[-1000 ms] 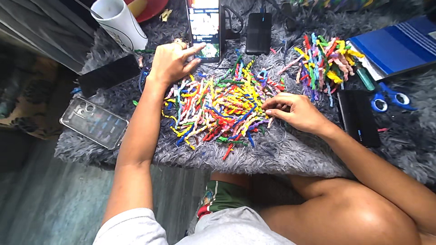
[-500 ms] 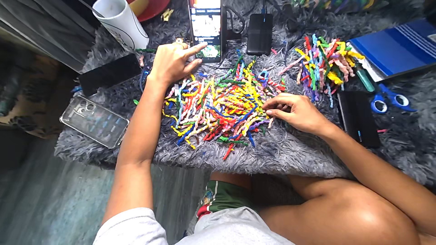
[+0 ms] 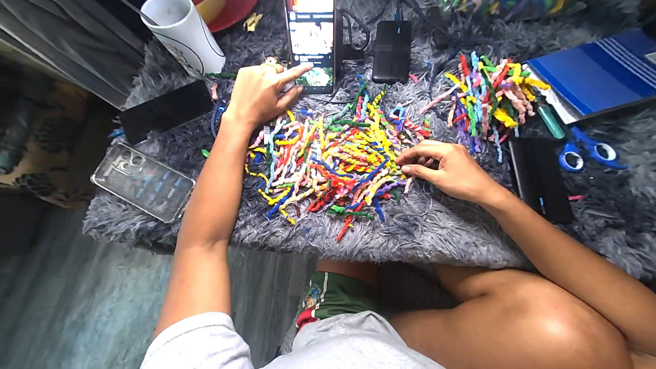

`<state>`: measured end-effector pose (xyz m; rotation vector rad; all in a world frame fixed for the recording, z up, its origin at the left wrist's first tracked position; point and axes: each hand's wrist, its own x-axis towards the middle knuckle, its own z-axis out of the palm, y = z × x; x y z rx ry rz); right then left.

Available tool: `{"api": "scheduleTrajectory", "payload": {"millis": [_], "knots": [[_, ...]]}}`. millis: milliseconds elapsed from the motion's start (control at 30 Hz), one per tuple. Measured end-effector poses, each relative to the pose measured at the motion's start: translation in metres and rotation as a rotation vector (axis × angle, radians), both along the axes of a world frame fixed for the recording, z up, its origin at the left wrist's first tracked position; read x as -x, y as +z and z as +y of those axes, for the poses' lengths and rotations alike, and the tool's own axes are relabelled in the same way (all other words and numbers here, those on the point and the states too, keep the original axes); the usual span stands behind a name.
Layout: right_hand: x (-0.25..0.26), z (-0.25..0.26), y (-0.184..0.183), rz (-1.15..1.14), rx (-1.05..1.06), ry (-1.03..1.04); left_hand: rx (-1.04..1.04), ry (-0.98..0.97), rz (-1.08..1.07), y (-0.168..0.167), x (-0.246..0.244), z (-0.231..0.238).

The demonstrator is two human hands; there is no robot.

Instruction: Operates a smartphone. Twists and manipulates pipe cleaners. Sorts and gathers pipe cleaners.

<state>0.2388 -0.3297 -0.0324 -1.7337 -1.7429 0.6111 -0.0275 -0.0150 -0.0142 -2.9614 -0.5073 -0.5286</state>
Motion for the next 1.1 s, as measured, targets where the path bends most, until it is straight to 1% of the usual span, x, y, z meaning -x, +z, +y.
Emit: {"api": "scheduleTrajectory", "payload": {"millis": [367,533,733,900,1100], "knots": [[-0.0003,-0.0001,-0.0005,0.010,0.000,0.002,0.002,0.004,-0.003,0.0003,0.0006,0.0005],[-0.0003,-0.0004,-0.0008,0.024,0.008,0.001,0.034,0.058,-0.008,0.0036,-0.0003,-0.0023],[-0.0003,0.0001,0.0007,0.011,0.015,-0.001,0.007,-0.005,0.021,0.0010,0.0003,-0.0001],[-0.0005,-0.0003,-0.0006,0.015,0.004,0.000,0.042,0.079,0.013,0.0054,-0.0009,-0.0043],[-0.0004,0.0000,-0.0007,0.013,0.003,0.002,0.035,0.058,0.030,0.0038,-0.0010,-0.0023]]}}
